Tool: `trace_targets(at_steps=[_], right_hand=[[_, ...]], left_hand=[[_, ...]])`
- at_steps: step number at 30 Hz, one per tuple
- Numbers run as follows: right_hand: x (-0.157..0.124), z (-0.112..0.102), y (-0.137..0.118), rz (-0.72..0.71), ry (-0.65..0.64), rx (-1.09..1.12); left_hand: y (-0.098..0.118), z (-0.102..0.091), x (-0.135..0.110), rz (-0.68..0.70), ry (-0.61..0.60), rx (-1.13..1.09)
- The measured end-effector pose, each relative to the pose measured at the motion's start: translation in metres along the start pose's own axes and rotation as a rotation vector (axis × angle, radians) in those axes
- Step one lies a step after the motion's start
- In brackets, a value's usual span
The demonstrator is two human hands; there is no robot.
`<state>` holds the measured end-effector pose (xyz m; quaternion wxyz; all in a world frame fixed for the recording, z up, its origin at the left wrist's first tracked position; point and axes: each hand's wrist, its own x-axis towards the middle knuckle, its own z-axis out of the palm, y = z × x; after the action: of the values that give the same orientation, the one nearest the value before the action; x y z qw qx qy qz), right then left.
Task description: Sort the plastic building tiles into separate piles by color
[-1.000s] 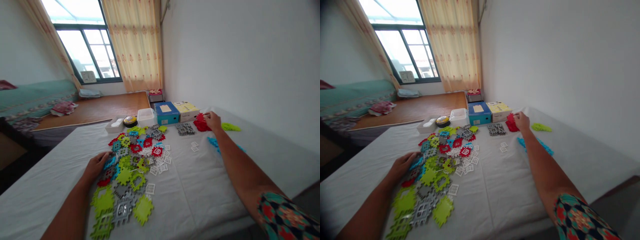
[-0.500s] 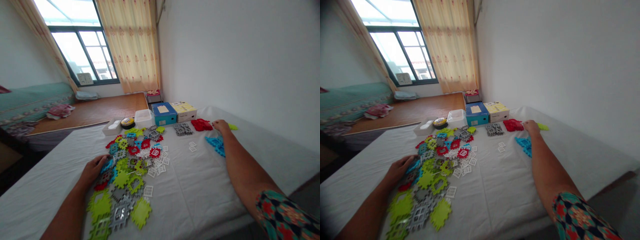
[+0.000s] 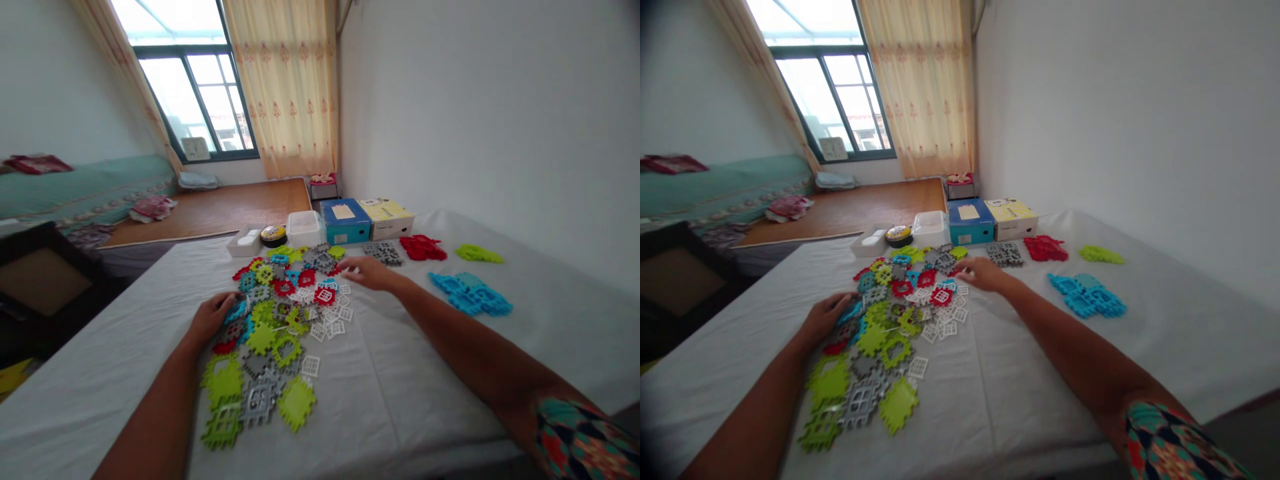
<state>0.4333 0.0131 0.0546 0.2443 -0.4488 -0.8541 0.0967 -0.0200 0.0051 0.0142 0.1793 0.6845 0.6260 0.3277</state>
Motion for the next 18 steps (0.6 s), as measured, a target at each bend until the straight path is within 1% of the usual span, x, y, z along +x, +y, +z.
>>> trace_targets(at_steps=[2,3,5,7,9,11,12,14,15,18], right_hand=[[0.002,0.035,-0.025,-0.109,-0.071,-0.058],[0.001,0.047,-0.031,-0.132,-0.084,-0.093],[-0.003,0.06,-0.036,-0.142,-0.087,-0.128],[-0.005,0.061,-0.035,-0.148,-0.062,-0.109],[-0.007,0.056,-0.034,-0.186,-0.002,-0.104],[-0.008,0.05,-0.035,-0.28,0.048,-0.151],[-0.009,0.046,-0.036,-0.341,0.052,-0.184],[-0.01,0.04,-0.038,-0.444,0.031,-0.239],[-0.011,0.037,-0.038,-0.474,0.02,-0.255],[-0.011,0.031,-0.037,-0.464,0.05,-0.264]], left_hand=[[0.003,0.0,-0.002,-0.005,0.002,-0.014],[0.004,0.0,-0.002,-0.009,0.004,-0.02],[0.005,0.0,-0.003,-0.015,0.007,-0.029],[0.005,0.0,-0.003,-0.018,0.001,-0.035],[0.003,0.001,-0.002,-0.013,-0.013,-0.036],[0.002,0.001,-0.002,-0.007,-0.023,-0.034],[0.001,0.001,-0.001,-0.007,-0.024,-0.032],[0.001,0.001,-0.001,-0.014,-0.02,-0.028],[0.002,0.001,-0.001,-0.018,-0.019,-0.027],[0.003,0.0,-0.002,-0.022,-0.018,-0.024]])
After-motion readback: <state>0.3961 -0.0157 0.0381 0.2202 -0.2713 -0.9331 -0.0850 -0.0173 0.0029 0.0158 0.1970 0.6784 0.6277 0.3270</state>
